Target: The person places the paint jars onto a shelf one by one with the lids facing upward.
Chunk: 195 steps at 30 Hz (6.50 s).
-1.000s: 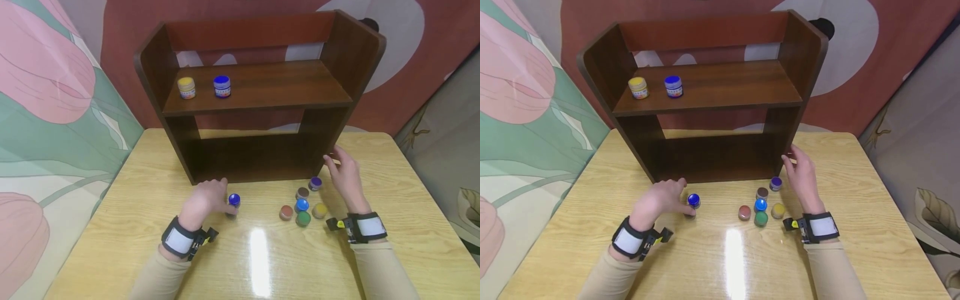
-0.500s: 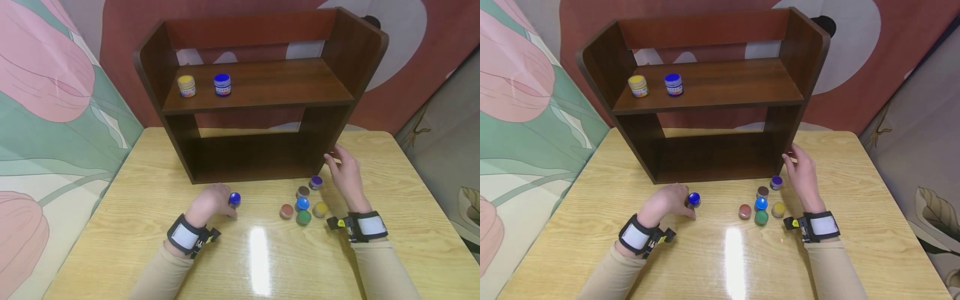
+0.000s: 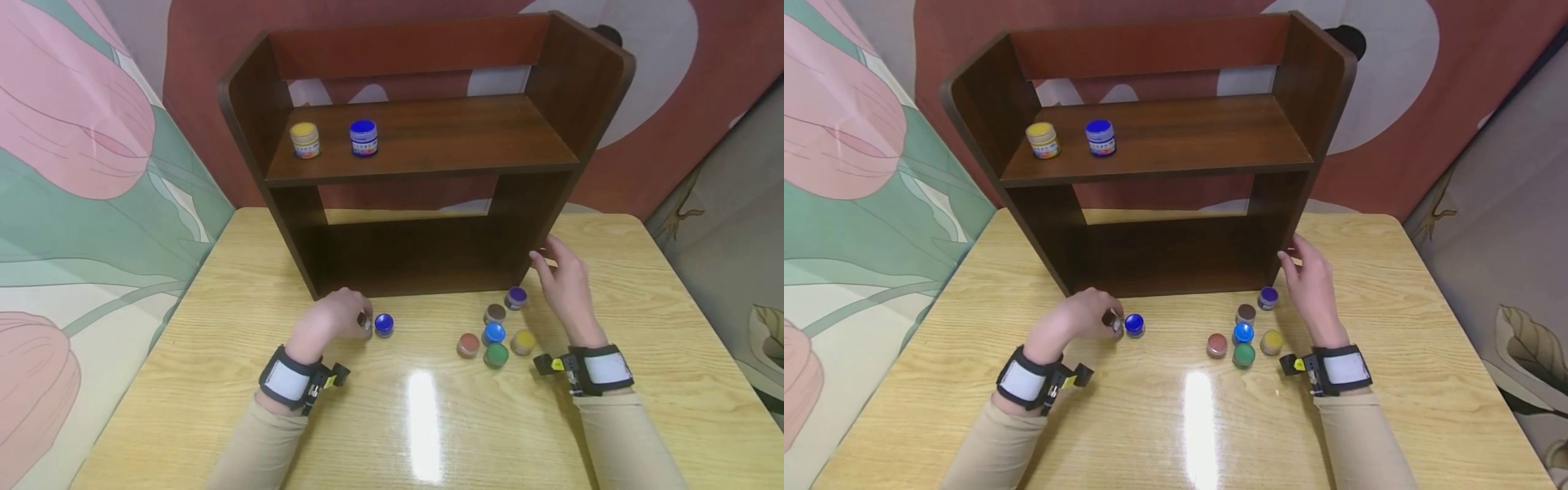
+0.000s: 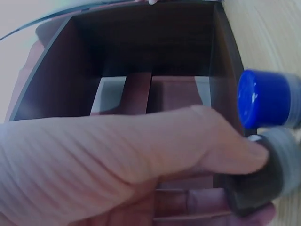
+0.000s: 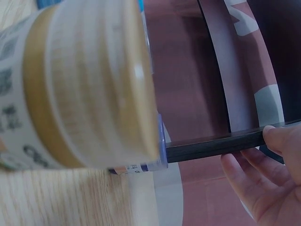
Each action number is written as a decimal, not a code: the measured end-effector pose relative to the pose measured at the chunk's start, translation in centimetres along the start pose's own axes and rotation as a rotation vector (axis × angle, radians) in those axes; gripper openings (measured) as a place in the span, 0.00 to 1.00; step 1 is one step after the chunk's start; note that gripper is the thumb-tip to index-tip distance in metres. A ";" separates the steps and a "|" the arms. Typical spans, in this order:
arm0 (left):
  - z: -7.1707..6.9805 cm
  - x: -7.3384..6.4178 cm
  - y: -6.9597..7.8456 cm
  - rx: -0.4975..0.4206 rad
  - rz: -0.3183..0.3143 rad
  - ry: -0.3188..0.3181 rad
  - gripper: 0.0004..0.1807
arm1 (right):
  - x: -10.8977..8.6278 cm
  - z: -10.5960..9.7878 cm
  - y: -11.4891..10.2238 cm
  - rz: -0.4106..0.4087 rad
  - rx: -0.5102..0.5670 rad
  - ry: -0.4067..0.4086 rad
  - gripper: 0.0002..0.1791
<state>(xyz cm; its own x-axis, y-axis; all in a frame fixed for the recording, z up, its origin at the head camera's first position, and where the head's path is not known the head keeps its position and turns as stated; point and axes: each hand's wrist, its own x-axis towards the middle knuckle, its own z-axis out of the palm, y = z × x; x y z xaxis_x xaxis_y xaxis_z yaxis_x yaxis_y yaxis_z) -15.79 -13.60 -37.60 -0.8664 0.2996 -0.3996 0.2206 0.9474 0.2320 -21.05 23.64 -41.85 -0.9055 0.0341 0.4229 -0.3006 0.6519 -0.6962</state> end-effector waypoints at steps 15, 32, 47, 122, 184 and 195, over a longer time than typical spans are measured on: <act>-0.4 0.1 -1.3 -0.095 0.096 0.158 0.21 | -0.1 0.0 -0.2 0.005 0.001 -0.007 0.20; 0.4 1.2 -2.1 -0.075 0.239 0.219 0.17 | -0.1 0.0 -0.1 0.013 -0.005 -0.005 0.20; 1.3 2.7 -2.5 -0.129 0.136 0.152 0.19 | -0.1 0.1 0.0 0.010 -0.003 -0.001 0.20; 0.9 2.1 -2.0 -0.071 0.141 0.199 0.18 | -0.2 0.2 0.1 -0.014 -0.017 0.007 0.19; -1.4 1.4 0.8 -0.478 0.518 0.691 0.27 | -0.1 0.2 0.2 -0.011 -0.033 0.003 0.20; -2.5 0.7 2.0 -0.580 0.567 0.865 0.24 | -0.2 0.1 0.1 -0.020 -0.011 0.002 0.20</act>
<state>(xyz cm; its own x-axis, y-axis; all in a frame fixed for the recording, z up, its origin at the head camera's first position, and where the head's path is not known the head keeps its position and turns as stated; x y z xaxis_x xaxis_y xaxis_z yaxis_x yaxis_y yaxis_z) -17.07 -11.75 -35.24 -0.7747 0.2732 0.5703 0.6274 0.4448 0.6392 -20.95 23.62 -42.05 -0.8989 0.0229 0.4376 -0.3148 0.6610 -0.6812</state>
